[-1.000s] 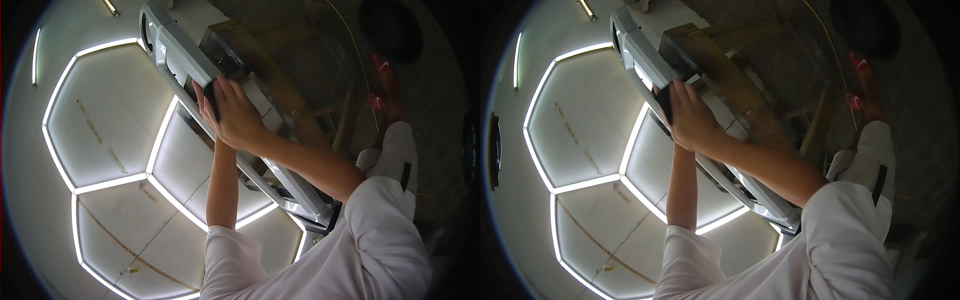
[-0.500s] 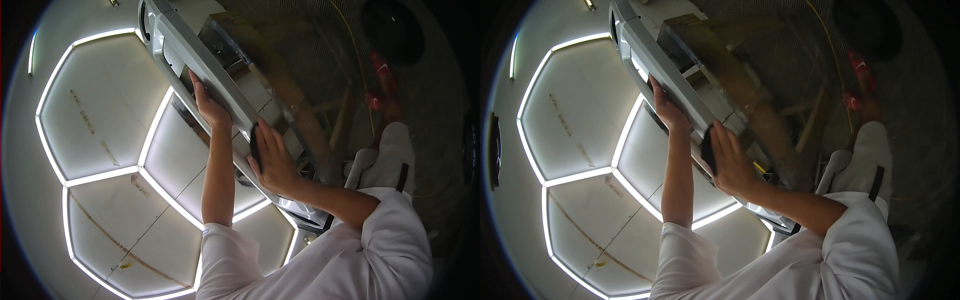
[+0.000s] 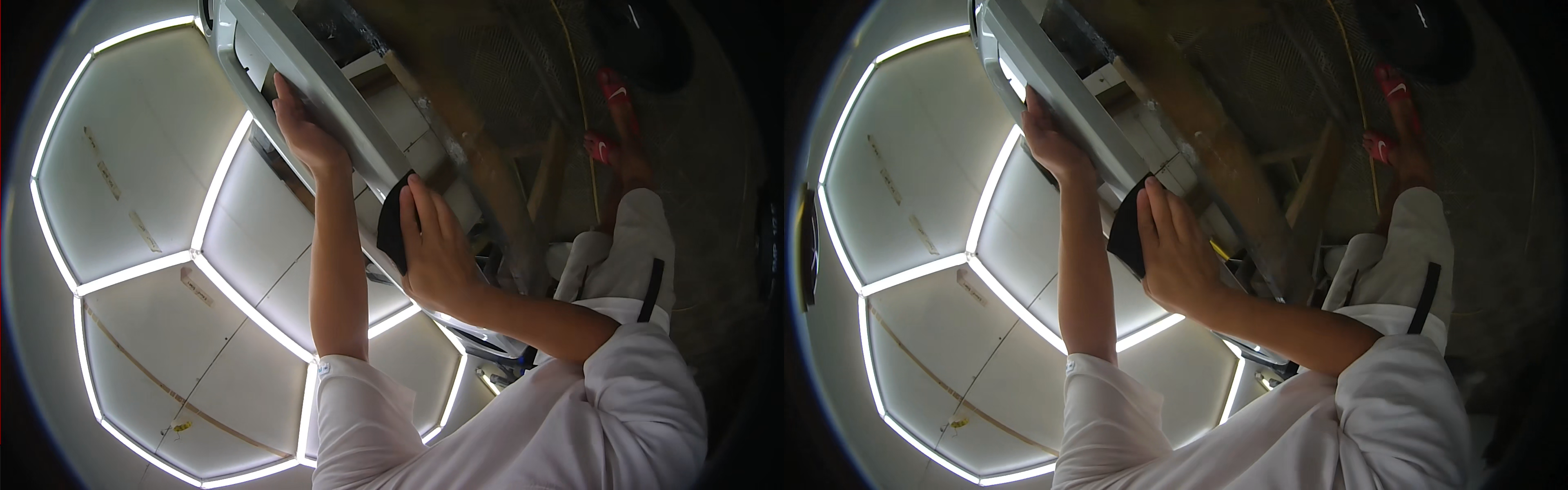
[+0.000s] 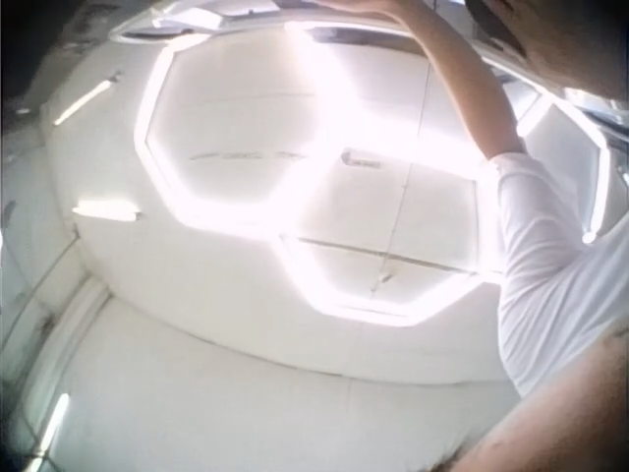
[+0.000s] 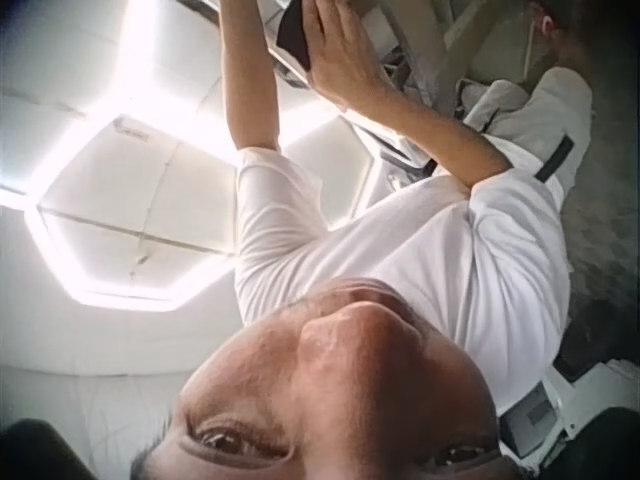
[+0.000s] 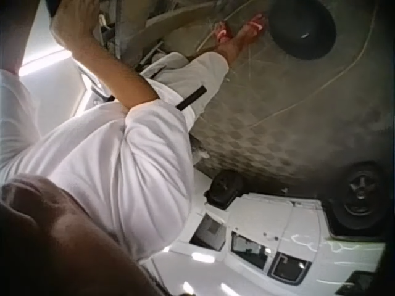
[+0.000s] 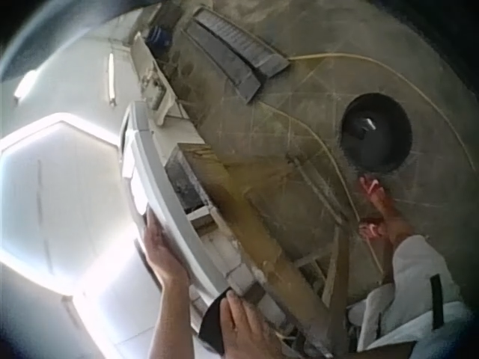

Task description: Sanding a car bumper component using sandpaper and water in a detailing shop.

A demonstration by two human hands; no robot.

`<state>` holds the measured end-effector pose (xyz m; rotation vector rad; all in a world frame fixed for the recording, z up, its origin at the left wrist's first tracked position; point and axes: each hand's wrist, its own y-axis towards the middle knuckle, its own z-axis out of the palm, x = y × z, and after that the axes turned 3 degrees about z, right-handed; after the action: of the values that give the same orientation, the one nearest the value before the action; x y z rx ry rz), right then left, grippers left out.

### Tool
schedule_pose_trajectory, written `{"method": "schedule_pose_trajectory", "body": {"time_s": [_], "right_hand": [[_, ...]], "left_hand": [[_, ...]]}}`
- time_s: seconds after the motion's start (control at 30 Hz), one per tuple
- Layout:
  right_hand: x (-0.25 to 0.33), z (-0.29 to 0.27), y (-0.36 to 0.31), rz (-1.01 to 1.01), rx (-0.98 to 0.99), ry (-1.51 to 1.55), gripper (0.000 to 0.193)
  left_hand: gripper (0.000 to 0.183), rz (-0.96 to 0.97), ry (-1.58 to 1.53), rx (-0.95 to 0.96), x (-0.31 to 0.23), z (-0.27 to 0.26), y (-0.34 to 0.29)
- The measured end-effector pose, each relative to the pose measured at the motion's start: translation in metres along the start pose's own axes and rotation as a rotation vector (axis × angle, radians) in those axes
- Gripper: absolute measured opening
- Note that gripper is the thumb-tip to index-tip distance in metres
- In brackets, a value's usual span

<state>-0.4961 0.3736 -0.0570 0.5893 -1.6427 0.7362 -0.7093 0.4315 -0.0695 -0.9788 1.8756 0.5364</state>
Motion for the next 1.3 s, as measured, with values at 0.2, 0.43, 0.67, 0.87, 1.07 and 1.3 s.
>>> {"method": "schedule_pose_trajectory", "body": {"time_s": [0.2, 0.43, 0.67, 0.87, 1.07, 1.3], "right_hand": [[0.006, 0.004, 0.061, -0.045, -0.098, 0.071, 0.074], [-0.005, 0.001, 0.009, -0.058, -0.079, 0.135, 0.065], [-0.005, -0.002, 0.016, -0.114, -0.101, 0.049, 0.063], [-0.005, -0.007, 0.052, -0.091, -0.143, 0.182, 0.063], [-0.005, 0.005, 0.046, -0.103, -0.15, 0.033, 0.063], [-0.002, 0.005, 0.067, -0.094, -0.181, 0.137, 0.061]], "left_hand": [[0.063, -0.101, -0.168, -0.052, -0.001, 0.007, 0.001], [0.063, 0.02, -0.024, -0.097, 0.001, 0.009, 0.0], [0.061, 0.006, -0.036, 0.0, 0.003, 0.002, 0.002], [0.061, 0.027, -0.034, 0.006, 0.01, -0.001, 0.006], [0.059, -0.046, -0.033, -0.012, 0.005, 0.0, 0.0], [0.06, -0.028, -0.078, 0.006, 0.007, -0.007, 0.004]]}}
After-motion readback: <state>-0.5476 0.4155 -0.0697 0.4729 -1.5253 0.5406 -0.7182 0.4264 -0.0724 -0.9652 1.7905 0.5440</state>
